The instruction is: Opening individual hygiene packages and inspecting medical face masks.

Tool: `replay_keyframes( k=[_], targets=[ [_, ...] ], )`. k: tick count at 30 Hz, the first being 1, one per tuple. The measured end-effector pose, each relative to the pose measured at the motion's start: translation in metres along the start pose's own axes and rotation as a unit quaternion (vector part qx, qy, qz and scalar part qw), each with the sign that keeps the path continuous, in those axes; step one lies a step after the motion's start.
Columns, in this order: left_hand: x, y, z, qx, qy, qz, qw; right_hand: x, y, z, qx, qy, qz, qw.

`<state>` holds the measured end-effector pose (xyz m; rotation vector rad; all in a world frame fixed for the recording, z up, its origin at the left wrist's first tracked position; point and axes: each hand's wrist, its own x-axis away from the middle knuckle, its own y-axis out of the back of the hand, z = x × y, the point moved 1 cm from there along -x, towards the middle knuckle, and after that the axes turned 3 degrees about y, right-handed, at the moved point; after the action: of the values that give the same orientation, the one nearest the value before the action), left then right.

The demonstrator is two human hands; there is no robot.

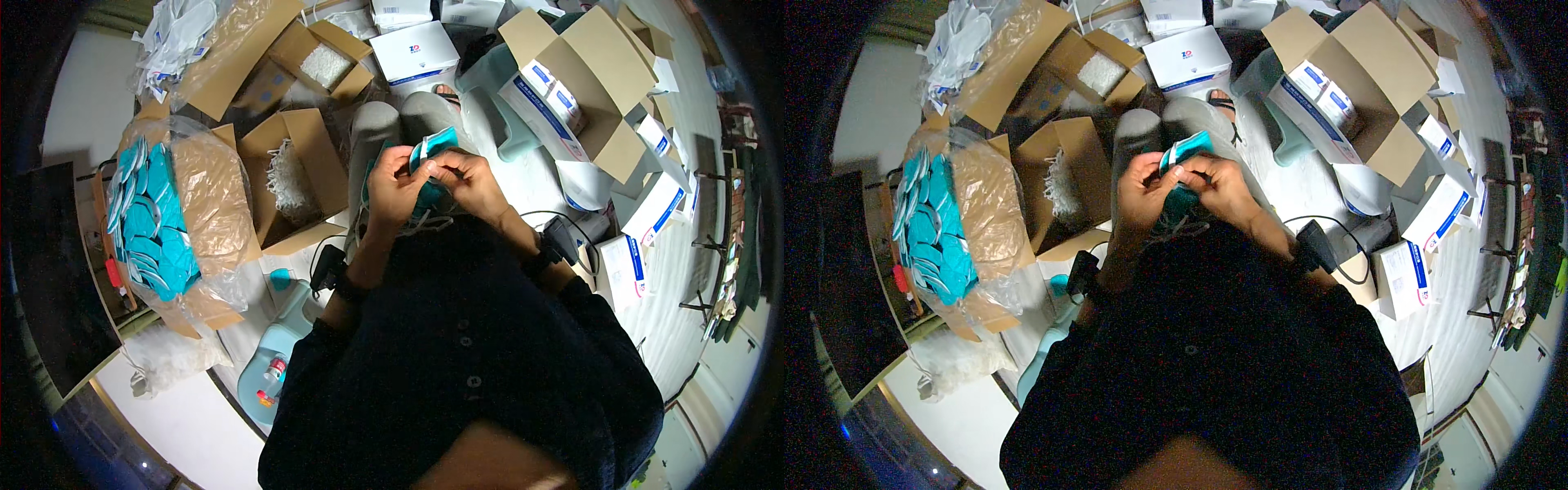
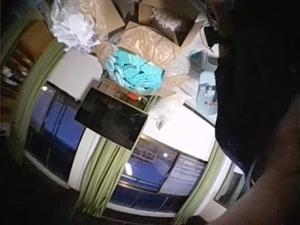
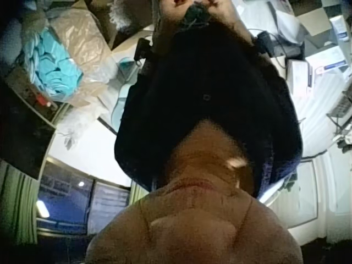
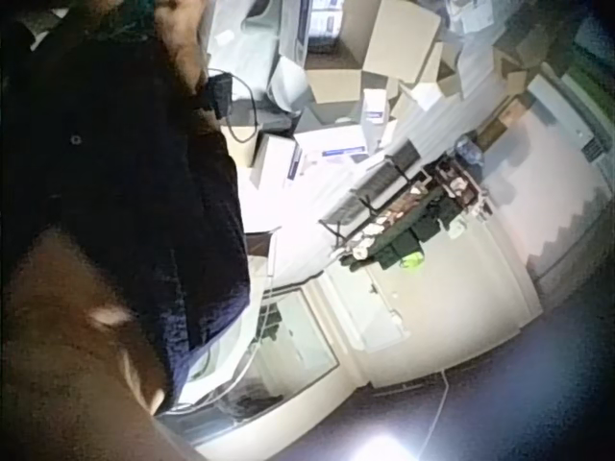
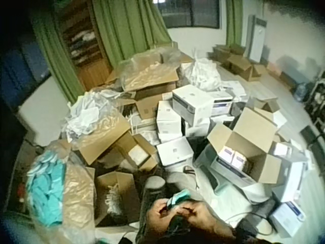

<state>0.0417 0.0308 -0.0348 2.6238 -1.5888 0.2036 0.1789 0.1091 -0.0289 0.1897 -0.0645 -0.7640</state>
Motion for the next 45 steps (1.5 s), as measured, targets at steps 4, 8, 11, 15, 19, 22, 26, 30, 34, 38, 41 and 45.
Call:
replay_keyframes(
  k=[4,8,11,15,19,22,26,30,34,38,41,45],
  targets=[
    [-0.003,0.002,0.009,-0.011,-0.002,0.008,1.000,-0.004,0.001,-0.001,0.018,0.051,-0.071,0.996],
    [-0.002,0.004,0.003,-0.016,0.040,0.025,0.999,-0.008,0.006,-0.004,-0.197,-0.078,-0.097,0.972],
    [-0.004,0.004,0.006,-0.059,0.018,0.078,0.995,-0.010,0.008,-0.008,-0.398,-0.139,-0.090,0.902],
    [-0.001,0.000,-0.007,-0.114,-0.019,0.106,0.988,-0.011,0.020,-0.031,-0.510,-0.207,-0.139,0.823],
    [0.015,0.003,-0.018,-0.132,-0.038,0.073,0.988,-0.029,0.052,-0.061,-0.516,-0.232,-0.281,0.775],
    [0.019,0.021,-0.030,-0.172,-0.029,0.044,0.984,-0.020,0.096,-0.059,-0.457,-0.173,-0.212,0.846],
    [0.011,0.022,-0.027,-0.259,-0.097,0.028,0.960,-0.019,0.056,-0.006,-0.142,-0.216,-0.033,0.965],
    [0.003,0.019,-0.042,-0.345,-0.196,0.097,0.913,-0.026,0.025,-0.001,-0.115,-0.123,0.010,0.986],
    [0.003,0.027,-0.048,-0.395,-0.253,0.182,0.864,-0.027,0.030,-0.009,-0.132,-0.119,0.044,0.983],
    [0.003,0.030,-0.049,-0.366,-0.286,0.182,0.867,-0.027,0.029,0.006,-0.193,-0.111,0.210,0.952],
    [0.002,0.032,-0.043,-0.354,-0.277,0.129,0.884,-0.021,0.033,0.016,-0.156,-0.136,0.248,0.946],
    [0.003,0.034,-0.043,-0.334,-0.269,0.135,0.893,-0.014,0.039,0.006,-0.123,-0.106,0.186,0.969]
  ],
)
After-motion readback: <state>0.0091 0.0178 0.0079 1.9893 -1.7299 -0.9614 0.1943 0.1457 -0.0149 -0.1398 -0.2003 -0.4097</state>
